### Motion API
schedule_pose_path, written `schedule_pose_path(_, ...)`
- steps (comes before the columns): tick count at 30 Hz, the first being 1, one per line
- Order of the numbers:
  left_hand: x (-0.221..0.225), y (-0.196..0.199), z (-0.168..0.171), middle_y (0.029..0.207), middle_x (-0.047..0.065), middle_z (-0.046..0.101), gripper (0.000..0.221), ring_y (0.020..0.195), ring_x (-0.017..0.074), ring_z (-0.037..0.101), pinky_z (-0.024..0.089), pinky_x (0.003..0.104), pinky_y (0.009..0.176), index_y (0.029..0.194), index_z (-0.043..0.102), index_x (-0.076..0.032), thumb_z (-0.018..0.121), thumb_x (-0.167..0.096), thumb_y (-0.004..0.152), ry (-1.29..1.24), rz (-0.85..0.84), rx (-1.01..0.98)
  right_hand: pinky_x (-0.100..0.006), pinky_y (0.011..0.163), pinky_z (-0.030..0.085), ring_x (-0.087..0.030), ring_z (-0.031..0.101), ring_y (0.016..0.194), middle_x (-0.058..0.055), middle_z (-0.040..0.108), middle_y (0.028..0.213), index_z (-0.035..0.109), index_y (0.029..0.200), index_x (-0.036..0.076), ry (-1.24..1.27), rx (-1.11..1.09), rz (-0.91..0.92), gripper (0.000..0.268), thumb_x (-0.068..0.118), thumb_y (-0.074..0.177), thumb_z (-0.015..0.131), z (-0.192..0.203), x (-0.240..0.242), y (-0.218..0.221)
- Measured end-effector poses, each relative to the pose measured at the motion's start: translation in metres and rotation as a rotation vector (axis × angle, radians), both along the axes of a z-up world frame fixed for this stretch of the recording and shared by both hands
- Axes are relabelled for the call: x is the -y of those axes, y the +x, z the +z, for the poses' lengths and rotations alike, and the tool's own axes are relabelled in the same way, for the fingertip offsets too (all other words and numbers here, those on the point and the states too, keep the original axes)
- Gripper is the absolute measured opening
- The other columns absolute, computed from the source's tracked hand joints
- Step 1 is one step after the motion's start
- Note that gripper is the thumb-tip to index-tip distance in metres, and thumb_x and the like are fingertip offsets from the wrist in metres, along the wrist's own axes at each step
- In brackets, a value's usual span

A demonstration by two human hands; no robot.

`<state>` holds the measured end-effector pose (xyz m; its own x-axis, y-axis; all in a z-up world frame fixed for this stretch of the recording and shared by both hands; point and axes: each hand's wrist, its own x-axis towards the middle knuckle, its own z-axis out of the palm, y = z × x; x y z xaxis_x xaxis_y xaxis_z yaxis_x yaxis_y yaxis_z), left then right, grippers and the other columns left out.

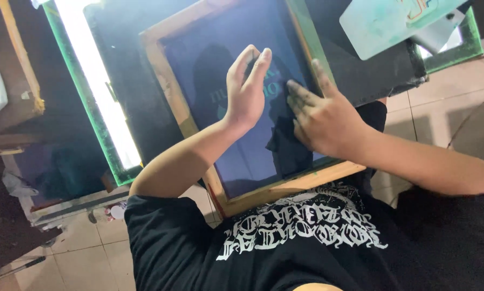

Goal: Cleaning a screen printing mesh by rubbing it with a cloth and bare hands to remove residue.

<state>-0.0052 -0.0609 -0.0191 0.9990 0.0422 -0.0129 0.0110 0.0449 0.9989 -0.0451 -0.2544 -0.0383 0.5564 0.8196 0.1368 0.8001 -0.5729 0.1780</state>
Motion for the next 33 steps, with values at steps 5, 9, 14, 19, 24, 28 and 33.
schedule_pose_path(5,-0.001,-0.005,0.001,0.073,-0.006,0.022,0.037,0.069,0.0095,0.022,0.023,0.028,0.065,0.076,0.029,-0.017,0.052,-0.033,0.100,0.031,-0.020,0.040,-0.071,0.128,0.015,-0.026,0.068,0.140,-0.010,0.078,0.127,0.077,0.123,0.009,-0.083,0.037,-0.072,0.046,0.039,0.104,0.047,-0.002,0.003,0.014)
schedule_pose_path(9,0.000,-0.001,0.004,0.073,-0.006,0.025,0.037,0.069,0.0095,0.023,0.025,0.026,0.064,0.075,0.029,-0.017,0.051,-0.032,0.100,0.040,-0.006,0.020,-0.070,0.129,0.012,-0.021,0.067,0.137,-0.011,0.075,0.133,0.076,0.122,0.016,-0.039,-0.009,-0.044,0.046,0.041,0.106,0.041,0.004,-0.004,0.010)
schedule_pose_path(14,0.001,-0.004,0.003,0.074,-0.006,0.021,0.036,0.070,0.0091,0.021,0.022,0.028,0.065,0.076,0.027,-0.017,0.051,-0.029,0.100,0.025,-0.015,0.077,-0.073,0.128,0.011,-0.030,0.064,0.144,-0.013,0.077,0.127,0.078,0.111,0.012,-0.159,0.117,-0.052,0.036,0.033,0.101,0.050,0.001,-0.005,0.015)
schedule_pose_path(19,0.001,-0.003,0.002,0.073,-0.007,0.022,0.036,0.069,0.0086,0.021,0.022,0.027,0.064,0.075,0.028,-0.017,0.052,-0.030,0.100,0.018,0.017,0.025,-0.071,0.127,0.017,-0.028,0.066,0.137,-0.018,0.075,0.129,0.078,0.114,0.006,-0.024,-0.104,-0.047,0.046,0.031,0.101,0.042,0.003,-0.002,0.019)
schedule_pose_path(24,0.002,-0.006,0.003,0.075,-0.007,0.022,0.036,0.071,0.0092,0.020,0.021,0.027,0.065,0.076,0.027,-0.016,0.050,-0.030,0.101,0.036,-0.021,0.071,-0.070,0.130,0.014,-0.047,0.058,0.153,-0.016,0.081,0.118,0.078,0.083,0.029,-0.108,0.221,-0.023,0.027,0.023,0.094,0.054,-0.031,-0.007,0.078)
schedule_pose_path(28,0.001,-0.007,0.003,0.073,-0.006,0.025,0.036,0.070,0.0095,0.023,0.023,0.027,0.065,0.075,0.029,-0.016,0.051,-0.031,0.100,0.052,-0.027,0.102,-0.031,0.074,0.033,-0.011,0.054,0.089,0.018,0.052,0.056,0.058,0.054,0.040,-0.282,0.285,-0.168,0.029,0.027,0.080,0.056,-0.058,-0.036,0.132)
schedule_pose_path(33,-0.001,-0.008,0.008,0.072,-0.006,0.023,0.037,0.066,0.0090,0.023,0.033,0.023,0.052,0.073,0.030,-0.015,0.052,-0.032,0.098,-0.071,-0.027,-0.002,-0.030,0.074,0.041,-0.012,0.061,0.100,0.014,0.072,0.095,0.078,0.103,0.034,-0.660,-0.004,-0.274,0.027,0.023,0.096,0.054,-0.037,-0.057,0.149)
